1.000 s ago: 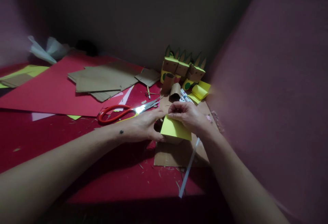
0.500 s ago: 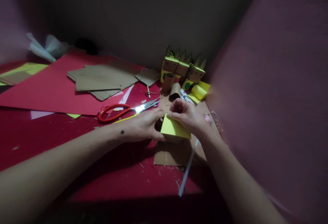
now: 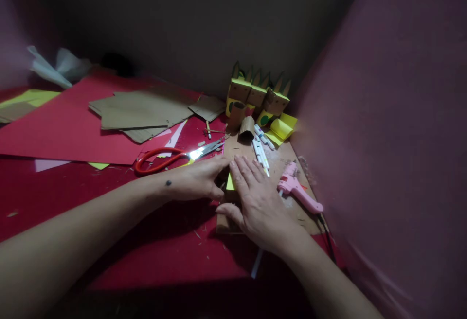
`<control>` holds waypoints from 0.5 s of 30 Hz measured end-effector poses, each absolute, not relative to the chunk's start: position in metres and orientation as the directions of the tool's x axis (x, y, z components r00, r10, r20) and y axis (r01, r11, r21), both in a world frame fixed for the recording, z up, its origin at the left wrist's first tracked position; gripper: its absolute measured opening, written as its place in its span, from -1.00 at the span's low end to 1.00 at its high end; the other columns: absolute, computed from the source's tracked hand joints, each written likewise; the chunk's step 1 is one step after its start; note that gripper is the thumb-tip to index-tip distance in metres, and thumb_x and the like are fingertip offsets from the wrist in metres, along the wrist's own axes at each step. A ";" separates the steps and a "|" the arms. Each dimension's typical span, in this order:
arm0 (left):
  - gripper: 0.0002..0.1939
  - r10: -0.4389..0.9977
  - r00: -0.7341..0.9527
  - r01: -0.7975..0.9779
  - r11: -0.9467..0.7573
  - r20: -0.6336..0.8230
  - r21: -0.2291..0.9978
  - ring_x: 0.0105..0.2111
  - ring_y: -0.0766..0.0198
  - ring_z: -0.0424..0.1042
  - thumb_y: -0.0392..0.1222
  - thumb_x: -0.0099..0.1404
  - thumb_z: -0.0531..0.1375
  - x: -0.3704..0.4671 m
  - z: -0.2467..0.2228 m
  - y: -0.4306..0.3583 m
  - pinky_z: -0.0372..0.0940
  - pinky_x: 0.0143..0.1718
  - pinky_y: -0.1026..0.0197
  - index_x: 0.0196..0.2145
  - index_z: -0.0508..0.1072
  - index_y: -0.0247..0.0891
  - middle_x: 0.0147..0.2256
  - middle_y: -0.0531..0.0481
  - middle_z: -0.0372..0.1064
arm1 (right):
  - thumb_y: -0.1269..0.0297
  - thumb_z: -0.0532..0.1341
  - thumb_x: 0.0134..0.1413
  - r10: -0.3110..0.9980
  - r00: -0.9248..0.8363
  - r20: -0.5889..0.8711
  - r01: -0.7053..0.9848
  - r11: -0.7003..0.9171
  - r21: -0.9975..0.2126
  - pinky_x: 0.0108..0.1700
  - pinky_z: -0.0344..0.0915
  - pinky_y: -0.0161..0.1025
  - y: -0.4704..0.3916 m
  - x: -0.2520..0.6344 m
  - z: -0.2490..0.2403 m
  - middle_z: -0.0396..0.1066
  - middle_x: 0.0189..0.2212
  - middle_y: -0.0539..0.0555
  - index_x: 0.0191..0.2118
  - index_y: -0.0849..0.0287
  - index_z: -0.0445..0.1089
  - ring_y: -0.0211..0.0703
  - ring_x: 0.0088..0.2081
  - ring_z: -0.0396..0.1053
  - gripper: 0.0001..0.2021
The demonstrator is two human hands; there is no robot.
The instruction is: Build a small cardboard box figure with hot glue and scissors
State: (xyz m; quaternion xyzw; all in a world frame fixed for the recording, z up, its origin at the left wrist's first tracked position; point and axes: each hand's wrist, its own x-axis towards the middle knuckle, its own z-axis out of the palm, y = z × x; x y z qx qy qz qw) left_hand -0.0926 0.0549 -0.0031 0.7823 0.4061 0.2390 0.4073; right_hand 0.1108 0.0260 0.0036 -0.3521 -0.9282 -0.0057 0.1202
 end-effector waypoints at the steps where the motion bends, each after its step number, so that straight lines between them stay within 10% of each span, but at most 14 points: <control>1: -0.49 0.831 0.556 0.467 -0.341 0.029 0.816 -0.13 0.03 0.47 -0.23 0.03 0.26 -0.094 0.000 0.054 0.39 -0.14 0.10 0.00 0.45 -0.26 -0.10 -0.11 0.50 | -0.16 0.17 0.34 0.656 -0.728 0.202 0.660 0.749 -0.055 0.49 0.01 0.28 0.026 0.109 0.004 0.04 0.46 0.48 0.46 0.52 0.06 0.32 0.50 0.00 -0.12; 5: -0.45 0.831 0.551 0.479 -0.390 0.077 0.786 0.11 -0.02 0.42 -0.26 0.09 0.17 -0.103 0.015 0.051 0.35 0.12 0.02 0.08 0.46 -0.19 0.06 -0.13 0.49 | -0.18 0.30 0.22 0.674 -0.727 0.131 0.675 0.737 -0.047 0.51 -0.15 0.34 0.025 0.107 0.009 -0.06 0.48 0.48 0.47 0.54 0.02 0.36 0.52 -0.10 0.00; 11: -0.42 0.968 0.242 0.368 -0.034 -0.060 0.929 -0.16 0.02 0.56 0.11 0.34 0.19 -0.101 0.018 0.051 0.48 -0.11 -0.04 0.19 0.38 -0.27 0.05 -0.26 0.51 | -0.16 0.33 0.19 0.665 -0.662 0.346 0.630 0.744 -0.225 0.51 -0.09 0.27 0.023 0.132 0.011 -0.19 0.54 0.40 0.56 0.32 -0.39 0.21 0.56 -0.32 0.15; 15: -0.37 0.941 0.294 0.518 -0.304 0.167 0.800 0.28 -0.13 0.31 0.19 0.44 0.09 -0.088 0.016 0.041 0.26 0.29 -0.17 0.31 0.31 -0.21 0.32 -0.26 0.31 | -0.05 0.37 0.19 0.713 -0.616 0.334 0.668 0.698 -0.257 0.47 0.02 0.31 0.024 0.148 0.001 -0.21 0.55 0.39 0.53 0.14 -0.67 0.22 0.56 -0.30 0.24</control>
